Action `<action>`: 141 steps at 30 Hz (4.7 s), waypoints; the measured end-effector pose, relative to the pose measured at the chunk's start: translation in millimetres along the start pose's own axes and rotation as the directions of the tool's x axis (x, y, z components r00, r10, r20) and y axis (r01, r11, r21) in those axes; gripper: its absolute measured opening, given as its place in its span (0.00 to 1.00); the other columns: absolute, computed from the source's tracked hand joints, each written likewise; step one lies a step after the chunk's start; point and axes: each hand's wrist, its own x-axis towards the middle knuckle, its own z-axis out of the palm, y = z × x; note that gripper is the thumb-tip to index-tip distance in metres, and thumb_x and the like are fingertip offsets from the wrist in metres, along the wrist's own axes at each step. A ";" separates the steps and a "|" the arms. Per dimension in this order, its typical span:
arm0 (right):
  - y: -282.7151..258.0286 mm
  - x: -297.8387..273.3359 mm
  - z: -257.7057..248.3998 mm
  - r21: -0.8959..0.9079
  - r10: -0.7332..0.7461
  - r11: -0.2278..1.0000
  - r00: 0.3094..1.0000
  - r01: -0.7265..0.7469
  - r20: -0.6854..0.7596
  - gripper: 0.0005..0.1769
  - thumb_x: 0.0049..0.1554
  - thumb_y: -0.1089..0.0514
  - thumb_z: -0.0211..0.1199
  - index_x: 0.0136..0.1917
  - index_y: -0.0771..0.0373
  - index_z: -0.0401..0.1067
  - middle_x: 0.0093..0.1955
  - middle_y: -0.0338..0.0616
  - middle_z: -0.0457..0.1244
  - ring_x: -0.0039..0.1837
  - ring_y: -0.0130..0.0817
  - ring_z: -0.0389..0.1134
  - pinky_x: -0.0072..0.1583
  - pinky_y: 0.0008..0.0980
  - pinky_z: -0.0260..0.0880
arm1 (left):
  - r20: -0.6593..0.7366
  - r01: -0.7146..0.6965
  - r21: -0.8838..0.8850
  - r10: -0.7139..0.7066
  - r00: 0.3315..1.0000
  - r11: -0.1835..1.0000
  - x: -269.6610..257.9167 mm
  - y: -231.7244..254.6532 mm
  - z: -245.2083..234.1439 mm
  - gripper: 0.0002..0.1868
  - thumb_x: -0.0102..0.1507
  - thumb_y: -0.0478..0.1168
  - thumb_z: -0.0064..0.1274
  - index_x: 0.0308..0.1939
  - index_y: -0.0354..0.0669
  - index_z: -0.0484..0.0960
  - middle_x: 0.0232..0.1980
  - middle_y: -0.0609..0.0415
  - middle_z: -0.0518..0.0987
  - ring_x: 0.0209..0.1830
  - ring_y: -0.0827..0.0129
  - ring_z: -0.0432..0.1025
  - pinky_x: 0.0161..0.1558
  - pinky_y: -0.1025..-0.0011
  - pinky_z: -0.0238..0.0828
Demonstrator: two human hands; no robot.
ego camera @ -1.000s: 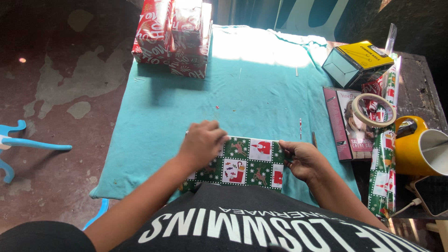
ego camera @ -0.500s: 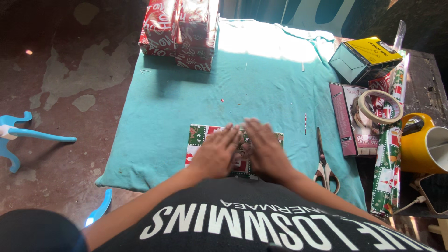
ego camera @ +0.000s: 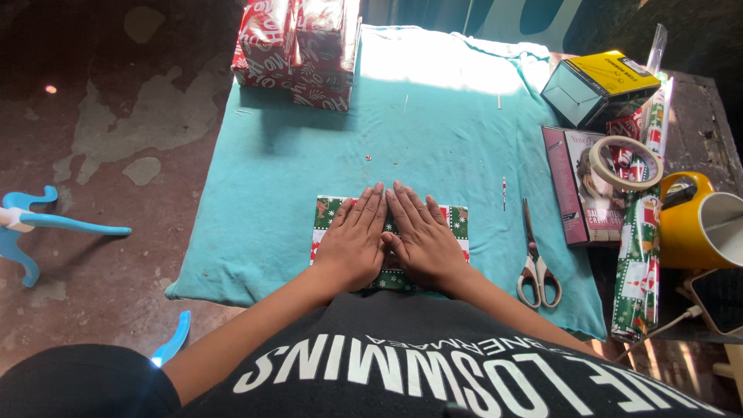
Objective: The person wraps a rectangular box with Christmas-themed wrapping paper. They fold the paper around the box, smooth the edges, and secure the seams with clear adhesive tape. The wrapped box is placed on a light blue cloth-covered table alongside other wrapped gifts.
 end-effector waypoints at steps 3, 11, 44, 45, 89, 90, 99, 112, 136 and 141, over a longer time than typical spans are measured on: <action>4.0 -2.5 2.0 -0.067 0.085 0.994 0.996 -0.086 -0.010 0.36 0.68 0.39 0.36 0.83 0.58 0.47 0.86 0.47 0.42 0.86 0.43 0.39 0.80 0.52 0.27 | -0.037 0.011 -0.004 -0.011 0.999 1.000 0.4 3.9 -4.6 0.36 0.72 0.52 0.31 0.78 0.30 0.52 0.83 0.39 0.48 0.84 0.55 0.43 0.79 0.54 0.33; 17.0 -10.0 4.0 -0.072 0.224 0.971 0.973 -0.228 -0.056 0.35 0.67 0.38 0.37 0.82 0.53 0.49 0.86 0.45 0.40 0.86 0.44 0.27 0.76 0.61 0.12 | 0.011 0.028 0.010 -0.028 1.000 1.000 0.9 6.5 -9.0 0.37 0.72 0.55 0.29 0.78 0.32 0.52 0.83 0.41 0.47 0.83 0.57 0.42 0.78 0.53 0.30; 5.7 -2.8 -24.3 -0.269 0.203 0.953 0.952 -0.138 0.231 0.46 0.63 0.30 0.40 0.82 0.59 0.41 0.83 0.59 0.36 0.82 0.53 0.37 0.70 0.66 0.39 | -0.006 0.067 0.077 -0.067 0.998 0.995 1.8 -28.3 -2.1 0.35 0.72 0.55 0.31 0.80 0.46 0.52 0.85 0.55 0.45 0.85 0.63 0.35 0.77 0.42 0.21; 3.5 1.0 -31.4 -0.263 0.211 0.954 0.944 -0.143 0.253 0.46 0.62 0.30 0.41 0.81 0.60 0.41 0.82 0.60 0.37 0.81 0.54 0.39 0.68 0.67 0.42 | -0.004 0.044 0.110 -0.043 0.999 0.993 7.5 -34.0 -2.6 0.34 0.72 0.55 0.31 0.81 0.47 0.51 0.85 0.57 0.43 0.85 0.63 0.33 0.77 0.40 0.19; 38.4 11.2 -38.0 -0.007 -0.019 1.000 0.972 0.021 0.234 0.41 0.63 0.41 0.49 0.80 0.63 0.45 0.80 0.65 0.43 0.77 0.55 0.50 0.72 0.53 0.52 | -0.065 0.576 0.098 -0.572 0.817 0.812 59.4 21.0 16.1 0.41 0.71 0.57 0.32 0.78 0.33 0.44 0.83 0.38 0.37 0.83 0.48 0.31 0.74 0.41 0.34; 40.3 13.5 -33.8 0.018 -0.068 0.998 0.980 0.066 0.187 0.39 0.64 0.42 0.46 0.81 0.62 0.44 0.82 0.62 0.41 0.80 0.53 0.45 0.74 0.55 0.44 | -0.096 0.560 0.138 -0.552 0.829 0.817 58.5 24.5 16.1 0.39 0.71 0.57 0.32 0.78 0.34 0.46 0.83 0.38 0.37 0.83 0.47 0.31 0.74 0.41 0.33; 50.1 24.5 -11.1 0.207 -0.125 0.974 0.979 0.091 0.158 0.40 0.67 0.38 0.37 0.84 0.58 0.38 0.87 0.50 0.32 0.87 0.45 0.27 0.80 0.50 0.26 | -0.346 0.480 -0.257 -0.544 0.765 0.839 33.4 18.5 27.2 0.35 0.72 0.45 0.39 0.79 0.33 0.50 0.85 0.34 0.39 0.86 0.45 0.35 0.81 0.53 0.37; 48.8 14.0 -17.4 0.705 0.253 0.624 0.941 -0.337 0.225 0.44 0.59 0.58 0.59 0.81 0.68 0.42 0.81 0.60 0.46 0.80 0.48 0.50 0.77 0.42 0.50 | 0.349 0.171 -0.936 -0.882 0.317 -0.309 11.5 28.3 -4.4 0.26 0.69 0.38 0.43 0.69 0.27 0.65 0.60 0.41 0.78 0.55 0.64 0.74 0.57 0.65 0.72; 92.3 32.1 -150.3 0.456 0.095 0.877 0.985 -0.152 0.147 0.21 0.58 0.56 0.64 0.65 0.57 0.74 0.52 0.49 0.74 0.51 0.40 0.76 0.53 0.36 0.75 | 0.475 0.079 -0.831 -0.628 0.616 -0.551 82.1 19.6 -71.5 0.18 0.70 0.42 0.35 0.63 0.43 0.67 0.65 0.46 0.72 0.62 0.55 0.68 0.64 0.49 0.67; 99.5 27.2 -134.0 -0.007 -0.326 0.943 0.916 0.334 -0.233 0.24 0.57 0.62 0.62 0.67 0.58 0.71 0.64 0.51 0.69 0.67 0.48 0.70 0.65 0.44 0.70 | 0.549 -0.168 -0.601 -0.556 0.624 -0.782 85.3 20.1 -44.2 0.27 0.72 0.45 0.28 0.69 0.31 0.63 0.74 0.36 0.66 0.74 0.45 0.62 0.73 0.45 0.53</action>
